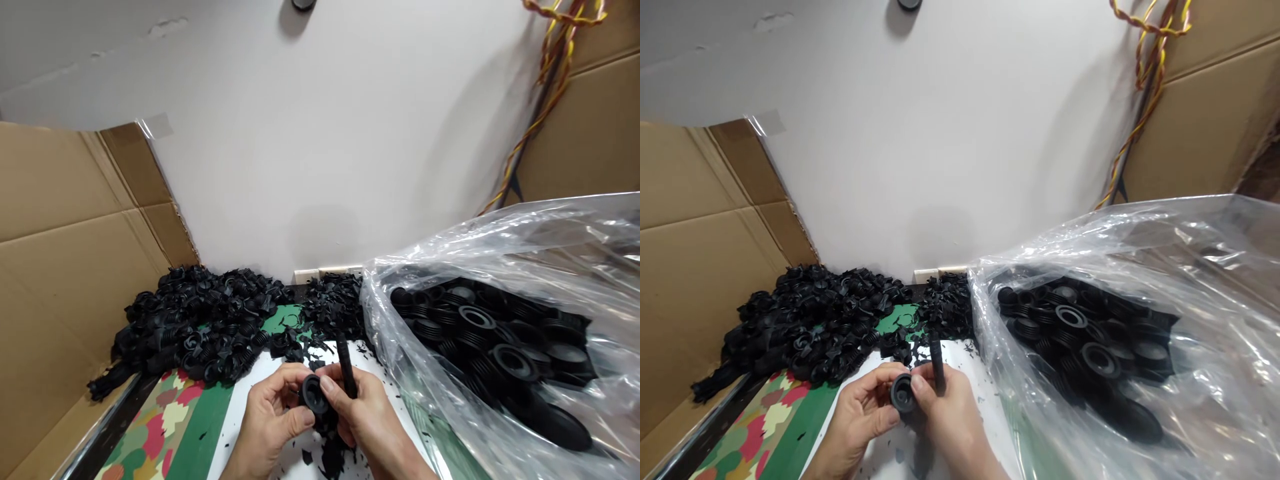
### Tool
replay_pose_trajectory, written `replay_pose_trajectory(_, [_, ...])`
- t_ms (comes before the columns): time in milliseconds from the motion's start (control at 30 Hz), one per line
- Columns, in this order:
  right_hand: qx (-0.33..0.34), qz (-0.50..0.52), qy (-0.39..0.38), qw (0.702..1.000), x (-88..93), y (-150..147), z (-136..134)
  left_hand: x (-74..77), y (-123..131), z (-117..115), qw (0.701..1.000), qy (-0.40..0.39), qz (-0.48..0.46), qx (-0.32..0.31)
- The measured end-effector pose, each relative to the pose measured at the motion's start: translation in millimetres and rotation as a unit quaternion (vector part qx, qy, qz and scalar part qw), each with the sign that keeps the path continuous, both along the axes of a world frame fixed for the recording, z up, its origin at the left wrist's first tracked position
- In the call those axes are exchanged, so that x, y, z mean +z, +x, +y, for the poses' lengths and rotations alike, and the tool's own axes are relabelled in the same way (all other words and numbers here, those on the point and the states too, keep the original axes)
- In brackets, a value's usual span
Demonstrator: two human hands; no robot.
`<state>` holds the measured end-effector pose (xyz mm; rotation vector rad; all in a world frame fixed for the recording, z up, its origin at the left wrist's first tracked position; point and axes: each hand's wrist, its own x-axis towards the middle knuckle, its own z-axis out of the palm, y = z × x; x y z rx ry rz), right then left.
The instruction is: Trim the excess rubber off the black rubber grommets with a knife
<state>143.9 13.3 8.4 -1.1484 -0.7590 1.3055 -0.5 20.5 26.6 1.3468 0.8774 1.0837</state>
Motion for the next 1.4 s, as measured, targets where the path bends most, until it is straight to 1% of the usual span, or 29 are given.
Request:
replay_pose_trajectory(100, [-0.038,-0.063,0.065,0.995,11.7,7.0,-5.9,-6.0,-1.1,1.5,1.0,-0.003,-0.018,0.011])
replay_pose_trajectory(200, [-0.01,-0.113,0.122,0.986,18.8,9.8,-12.0,-7.5,-1.4,1.8,0.999,-0.004,-0.03,0.026])
replay_pose_trajectory(267, [0.004,-0.161,0.184,0.97,15.5,6.8,-14.0,-5.4,-1.2,1.5,0.999,-0.013,-0.027,0.04])
replay_pose_trajectory(333, [0.003,-0.213,0.239,0.947,7.1,1.0,-14.5,-2.6,-1.0,1.1,0.998,-0.021,-0.019,0.053])
replay_pose_trajectory(400, [0.006,-0.247,0.265,0.932,-2.0,-4.9,-14.2,-1.6,-0.9,0.4,0.997,-0.016,-0.011,0.077])
replay_pose_trajectory(467, [0.017,-0.253,0.269,0.929,-7.6,-8.8,-13.8,-3.3,-1.2,-0.5,0.993,0.0,-0.001,0.115])
replay_pose_trajectory(533, [0.037,-0.225,0.265,0.937,-7.7,-9.3,-13.3,-6.8,-1.8,-1.4,0.99,0.019,0.016,0.139])
replay_pose_trajectory(600, [0.073,-0.148,0.229,0.959,-4.0,-5.6,-12.2,-10.3,-2.8,-1.9,0.99,0.038,0.043,0.126])
replay_pose_trajectory(667, [0.116,-0.036,0.145,0.982,0.6,2.3,-9.5,-12.2,-4.2,-1.7,0.99,0.062,0.067,0.106])
replay_pose_trajectory(700, [0.125,0.025,0.1,0.987,2.4,7.3,-7.6,-12.3,-5.0,-1.3,0.988,0.078,0.076,0.107])
replay_pose_trajectory(733, [0.123,0.078,0.059,0.988,3.7,12.5,-5.3,-11.9,-5.6,-0.9,0.985,0.096,0.083,0.118])
replay_pose_trajectory(767, [0.105,0.124,0.038,0.986,4.5,17.3,-3.0,-11.1,-6.1,-0.6,0.98,0.115,0.09,0.134])
replay_pose_trajectory(833, [0.065,0.189,0.024,0.98,4.9,24.3,0.9,-8.4,-6.0,-0.8,0.97,0.146,0.11,0.16])
replay_pose_trajectory(867, [0.054,0.203,0.02,0.977,4.6,25.8,2.1,-7.0,-5.2,-1.4,0.968,0.156,0.122,0.156])
replay_pose_trajectory(900, [0.048,0.203,0.015,0.978,4.3,26.0,2.5,-5.7,-4.1,-2.2,0.966,0.164,0.13,0.152])
replay_pose_trajectory(967, [0.036,0.169,0.017,0.985,3.9,23.4,1.4,-4.1,-1.3,-4.2,0.966,0.168,0.137,0.142])
replay_pose_trajectory(1067, [0.002,0.067,0.047,0.997,4.0,17.0,-3.2,-4.4,2.0,-5.9,0.97,0.153,0.127,0.141])
replay_pose_trajectory(1100, [0.003,0.032,0.05,0.998,4.2,15.1,-4.9,-4.8,2.5,-5.9,0.972,0.145,0.121,0.139])
replay_pose_trajectory(1167, [0.031,-0.02,0.038,0.999,4.2,11.6,-8.4,-5.2,2.9,-5.5,0.977,0.125,0.108,0.134])
replay_pose_trajectory(1233, [0.07,-0.045,0.025,0.996,3.3,8.3,-11.5,-4.5,2.9,-5.4,0.981,0.102,0.1,0.13])
replay_pose_trajectory(1333, [0.096,-0.045,0.03,0.994,-1.2,3.8,-14.2,-2.3,3.0,-6.7,0.985,0.076,0.106,0.112])
replay_pose_trajectory(1400, [0.102,-0.04,0.038,0.993,-6.2,1.9,-14.0,-1.6,3.3,-8.0,0.985,0.085,0.114,0.095])
